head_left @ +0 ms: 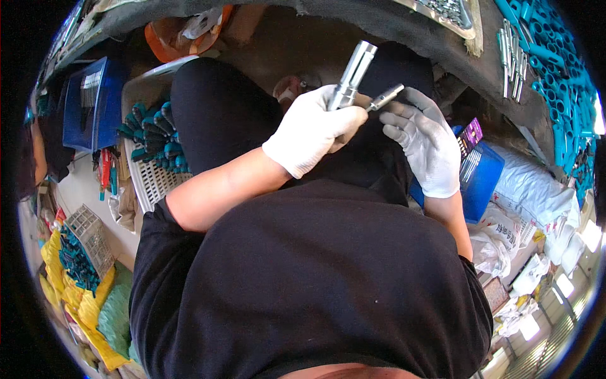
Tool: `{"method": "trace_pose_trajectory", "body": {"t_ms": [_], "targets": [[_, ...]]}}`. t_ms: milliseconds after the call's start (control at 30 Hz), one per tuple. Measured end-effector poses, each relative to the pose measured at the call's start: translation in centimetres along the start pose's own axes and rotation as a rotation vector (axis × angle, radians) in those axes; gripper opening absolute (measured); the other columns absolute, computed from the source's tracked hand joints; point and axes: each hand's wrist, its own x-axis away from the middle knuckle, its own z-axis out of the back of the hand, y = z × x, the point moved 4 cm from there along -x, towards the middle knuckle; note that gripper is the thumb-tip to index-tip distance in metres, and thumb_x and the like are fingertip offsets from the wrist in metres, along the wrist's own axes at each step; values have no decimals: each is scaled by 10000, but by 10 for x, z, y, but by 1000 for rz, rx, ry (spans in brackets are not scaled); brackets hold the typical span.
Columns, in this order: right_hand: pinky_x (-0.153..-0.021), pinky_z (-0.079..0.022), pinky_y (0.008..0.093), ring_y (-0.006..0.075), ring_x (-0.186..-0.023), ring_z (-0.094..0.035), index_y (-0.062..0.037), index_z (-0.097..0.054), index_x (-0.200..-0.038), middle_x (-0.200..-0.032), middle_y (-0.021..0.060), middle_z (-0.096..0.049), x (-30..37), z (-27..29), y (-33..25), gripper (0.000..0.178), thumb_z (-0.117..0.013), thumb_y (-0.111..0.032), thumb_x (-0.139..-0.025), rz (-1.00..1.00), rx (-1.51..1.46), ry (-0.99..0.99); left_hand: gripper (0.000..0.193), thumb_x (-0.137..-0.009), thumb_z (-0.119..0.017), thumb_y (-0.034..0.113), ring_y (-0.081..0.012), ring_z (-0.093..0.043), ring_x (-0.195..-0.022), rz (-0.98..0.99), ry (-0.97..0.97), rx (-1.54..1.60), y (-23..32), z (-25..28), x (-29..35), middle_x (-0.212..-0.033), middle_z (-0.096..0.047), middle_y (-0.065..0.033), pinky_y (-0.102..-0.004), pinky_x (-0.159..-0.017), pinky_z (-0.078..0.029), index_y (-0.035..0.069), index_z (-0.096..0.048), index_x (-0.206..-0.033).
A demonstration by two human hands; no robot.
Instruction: The person assembles tools by inserting springs and pins into metal cylinders and fitting plastic handles onto the metal mechanisms.
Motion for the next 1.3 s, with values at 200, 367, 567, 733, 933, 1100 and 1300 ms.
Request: {"method": "trace_pose_trajectory", "body": {"t_ms": [200, 367, 567, 733, 933, 1100, 1300], "targets": [[-1003, -430, 429, 372, -1179, -524, 92, -326, -1330, -1259, 285, -491, 6, -1, -9, 595, -593, -72, -823, 113, 144, 22, 182, -874, -579, 101, -38, -344, -455, 19, 38, 1, 2, 1, -3, -583, -435, 23, -199, -407, -259, -34, -574, -997], [-980, -455, 414, 354, -1160, -546, 86, -384, -1293, -1245, 267, -518, 8, 6, -26, 535, -596, -13, -812, 184, 202, 53, 166, -876, -559, 87, -37, -340, -453, -6, 3, 27, -3, 1, -7, -575, -423, 27, -197, -411, -260, -36, -576, -986], [-948, -490, 381, 325, -1100, -592, 83, -421, -1255, -1195, 239, -567, 1, 12, -89, 405, -530, 31, -868, 523, 415, 207, 103, -862, -575, 103, -50, -362, -472, 39, 15, 8, 2, 0, -5, -573, -439, 15, -211, -439, -288, 6, -574, -895], [-955, -478, 334, 267, -1089, -603, 69, -448, -1238, -1164, 221, -591, -46, 32, -145, 390, -407, 115, -854, 848, 868, 322, 103, -859, -568, 86, -53, -356, -469, 25, -19, 26, 3, -4, -5, -570, -427, 21, -211, -435, -284, 4, -585, -918], [-972, -441, 301, 200, -1101, -601, -18, -477, -1263, -1171, 149, -622, -62, 43, -149, 469, -367, 112, -825, 829, 1234, 345, 103, -865, -552, 71, -62, -345, -444, 42, 28, 1, 7, 0, -1, -561, -405, 20, -212, -414, -269, -2, -542, -936], [-942, -444, 279, 174, -1050, -609, -4, -546, -1180, -1107, 132, -644, -48, 50, -176, 360, -441, 91, -849, 848, 1089, 362, 112, -859, -565, 78, -57, -355, -455, 56, 27, 22, 6, 1, -7, -567, -425, 16, -211, -423, -281, -6, -560, -935], [-791, -492, 270, 148, -847, -649, -43, -638, -1030, -950, 77, -684, -46, 47, -180, 203, -604, -27, -831, 565, 1551, 478, 127, -849, -577, 78, -53, -368, -464, 83, 10, 45, 6, 2, -11, -575, -450, 12, -206, -440, -299, -10, -579, -940]]}}
